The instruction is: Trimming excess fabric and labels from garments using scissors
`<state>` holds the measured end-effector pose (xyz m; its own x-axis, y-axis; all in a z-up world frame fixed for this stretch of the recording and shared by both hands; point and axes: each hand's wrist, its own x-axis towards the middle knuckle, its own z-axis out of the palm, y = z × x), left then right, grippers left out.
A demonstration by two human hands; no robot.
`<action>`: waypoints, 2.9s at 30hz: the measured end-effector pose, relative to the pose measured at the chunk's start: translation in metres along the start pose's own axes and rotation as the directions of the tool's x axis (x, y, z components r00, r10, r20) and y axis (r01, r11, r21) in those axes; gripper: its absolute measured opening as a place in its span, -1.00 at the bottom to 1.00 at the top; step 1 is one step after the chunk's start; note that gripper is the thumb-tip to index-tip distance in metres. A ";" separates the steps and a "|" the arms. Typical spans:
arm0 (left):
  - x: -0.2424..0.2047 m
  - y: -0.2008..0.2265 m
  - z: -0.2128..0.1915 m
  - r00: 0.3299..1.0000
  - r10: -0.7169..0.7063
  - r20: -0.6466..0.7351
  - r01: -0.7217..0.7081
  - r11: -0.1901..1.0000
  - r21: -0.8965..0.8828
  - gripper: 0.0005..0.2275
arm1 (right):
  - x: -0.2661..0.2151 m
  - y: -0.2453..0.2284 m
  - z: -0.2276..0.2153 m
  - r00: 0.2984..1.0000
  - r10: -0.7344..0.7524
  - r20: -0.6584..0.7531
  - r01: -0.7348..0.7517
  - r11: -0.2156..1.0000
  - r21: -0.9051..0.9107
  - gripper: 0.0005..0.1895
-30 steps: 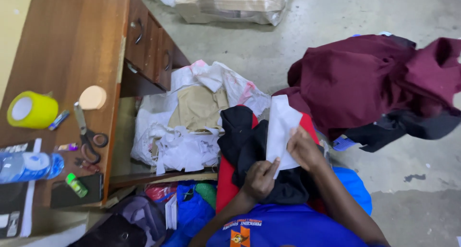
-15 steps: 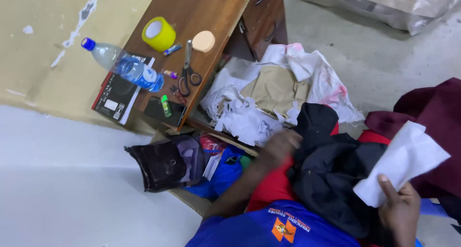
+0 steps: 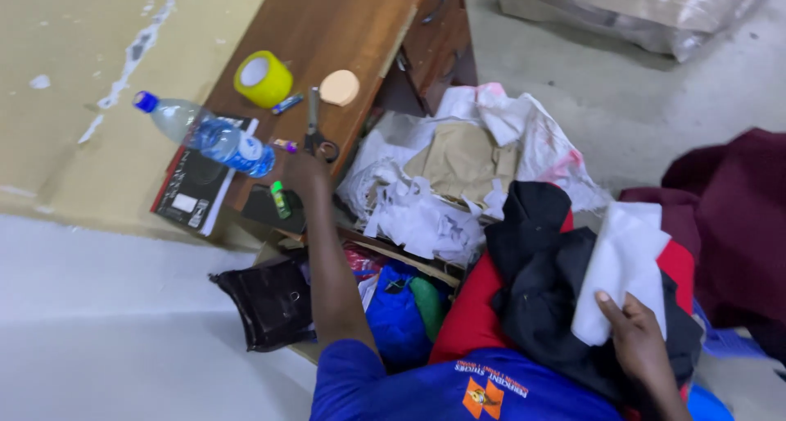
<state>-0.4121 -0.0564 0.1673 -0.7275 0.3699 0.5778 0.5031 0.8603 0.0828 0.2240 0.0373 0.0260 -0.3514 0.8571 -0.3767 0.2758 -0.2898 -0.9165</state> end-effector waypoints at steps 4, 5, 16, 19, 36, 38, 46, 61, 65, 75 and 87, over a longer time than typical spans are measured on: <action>0.046 -0.002 0.030 0.796 -0.239 0.556 0.200 0.971 0.131 -0.47 | 0.000 0.005 0.006 0.998 0.021 0.064 -0.027 0.996 0.090 -0.73; 0.053 -0.012 0.050 0.806 -0.153 0.572 0.085 0.986 0.143 -0.47 | -0.001 0.010 0.007 0.997 0.017 0.074 -0.019 0.999 0.039 -0.72; 0.064 -0.058 0.045 0.814 -0.093 0.573 0.147 0.988 -0.048 -0.38 | -0.004 0.010 0.017 0.996 0.016 0.083 0.001 0.979 -0.204 -0.63; 0.052 -0.076 0.029 0.821 -0.063 0.568 0.215 0.955 -0.205 -0.56 | -0.001 0.007 0.006 0.995 0.026 0.100 -0.037 0.992 0.117 -0.70; 0.069 -0.036 0.042 0.819 -0.296 0.493 0.225 0.954 0.198 -0.18 | -0.001 -0.004 -0.003 0.993 0.012 0.113 -0.029 0.988 0.150 -0.72; 0.059 -0.038 0.036 0.909 -0.213 0.358 0.186 0.977 0.108 -0.25 | -0.001 -0.001 -0.004 0.992 0.021 0.126 -0.048 0.976 0.210 -0.74; -0.017 -0.026 0.009 0.910 0.186 0.370 0.141 0.700 -0.700 -0.86 | -0.003 -0.011 0.011 0.992 0.115 0.051 -0.125 0.854 0.506 -0.70; -0.322 0.137 -0.130 -0.435 0.766 0.473 0.614 0.637 -0.466 -0.72 | 0.003 -0.064 -0.010 0.977 -0.050 -0.208 0.194 0.625 0.756 -0.69; -0.306 0.128 -0.123 -0.378 0.864 0.333 0.216 0.432 -0.876 -0.70 | 0.002 -0.066 -0.013 0.977 -0.060 -0.205 0.195 0.636 0.747 -0.77; -0.309 0.140 -0.138 -0.298 0.899 0.322 0.205 0.390 -0.898 -0.77 | -0.008 -0.066 0.015 0.971 -0.021 -0.240 0.190 0.679 0.709 -0.71; -0.334 0.164 -0.147 0.020 0.785 0.619 -0.052 0.619 -0.783 -0.79 | -0.043 -0.069 0.041 0.949 -0.188 -0.252 0.281 0.867 0.411 -0.71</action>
<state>-0.0183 -0.0905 0.1073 0.0912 0.9001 -0.4260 0.7149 0.2386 0.6573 0.1829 0.0031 0.0993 -0.1599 0.9754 -0.1518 -0.2275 -0.1861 -0.9558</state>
